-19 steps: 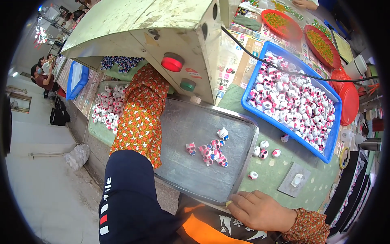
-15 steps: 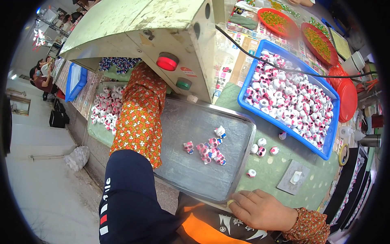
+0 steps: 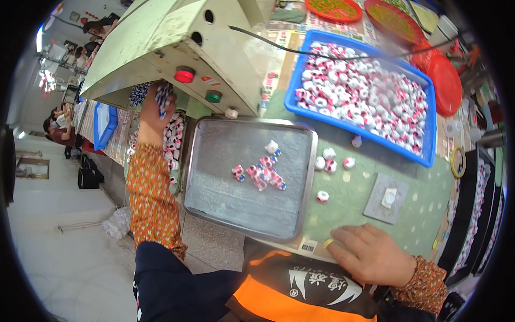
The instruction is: The person assembles small figurines by dipping components into adhesive, attaching the pieces together by hand, and placing the assembled figurines onto a tray.
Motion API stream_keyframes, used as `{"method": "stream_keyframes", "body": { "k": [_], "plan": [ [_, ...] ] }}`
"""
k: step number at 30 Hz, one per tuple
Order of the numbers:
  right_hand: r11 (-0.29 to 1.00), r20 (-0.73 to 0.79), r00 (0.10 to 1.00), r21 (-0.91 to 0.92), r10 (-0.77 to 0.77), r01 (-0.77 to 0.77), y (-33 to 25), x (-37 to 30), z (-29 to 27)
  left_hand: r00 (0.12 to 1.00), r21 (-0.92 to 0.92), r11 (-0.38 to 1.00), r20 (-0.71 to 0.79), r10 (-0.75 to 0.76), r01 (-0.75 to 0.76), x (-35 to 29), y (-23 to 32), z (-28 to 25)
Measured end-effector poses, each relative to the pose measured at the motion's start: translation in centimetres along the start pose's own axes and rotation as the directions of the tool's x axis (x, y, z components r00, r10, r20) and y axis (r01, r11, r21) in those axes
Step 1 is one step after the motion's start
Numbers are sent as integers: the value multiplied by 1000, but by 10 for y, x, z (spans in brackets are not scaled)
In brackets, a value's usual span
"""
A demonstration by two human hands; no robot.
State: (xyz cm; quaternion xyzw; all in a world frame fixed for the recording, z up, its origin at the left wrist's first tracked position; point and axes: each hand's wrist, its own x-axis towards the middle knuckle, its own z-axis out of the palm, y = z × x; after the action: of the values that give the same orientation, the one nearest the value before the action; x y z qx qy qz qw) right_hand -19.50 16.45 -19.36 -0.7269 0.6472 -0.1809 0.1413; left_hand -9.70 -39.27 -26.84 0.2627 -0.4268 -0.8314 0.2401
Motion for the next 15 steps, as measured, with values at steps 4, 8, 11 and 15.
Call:
{"method": "stream_keyframes", "body": {
  "k": [4, 8, 11, 15],
  "plan": [
    [994, -102, 989, -30, 105, -108, -2, -34, -8, 995, -28, 995, -3, -96, 96, -81, -27, 17],
    [971, -231, 951, -74, 204, -226, -1, -71, -22, 971, 0, 973, 65, -232, 232, -167, -43, 82],
    [949, -384, 890, -88, 247, -302, -8, -105, -36, 905, 112, 944, 270, -328, 309, -189, -80, 158],
    [877, -683, 646, -18, 340, -480, -27, -152, -47, 741, 382, 842, 418, -526, 382, -210, -151, 276]
  ]
}}
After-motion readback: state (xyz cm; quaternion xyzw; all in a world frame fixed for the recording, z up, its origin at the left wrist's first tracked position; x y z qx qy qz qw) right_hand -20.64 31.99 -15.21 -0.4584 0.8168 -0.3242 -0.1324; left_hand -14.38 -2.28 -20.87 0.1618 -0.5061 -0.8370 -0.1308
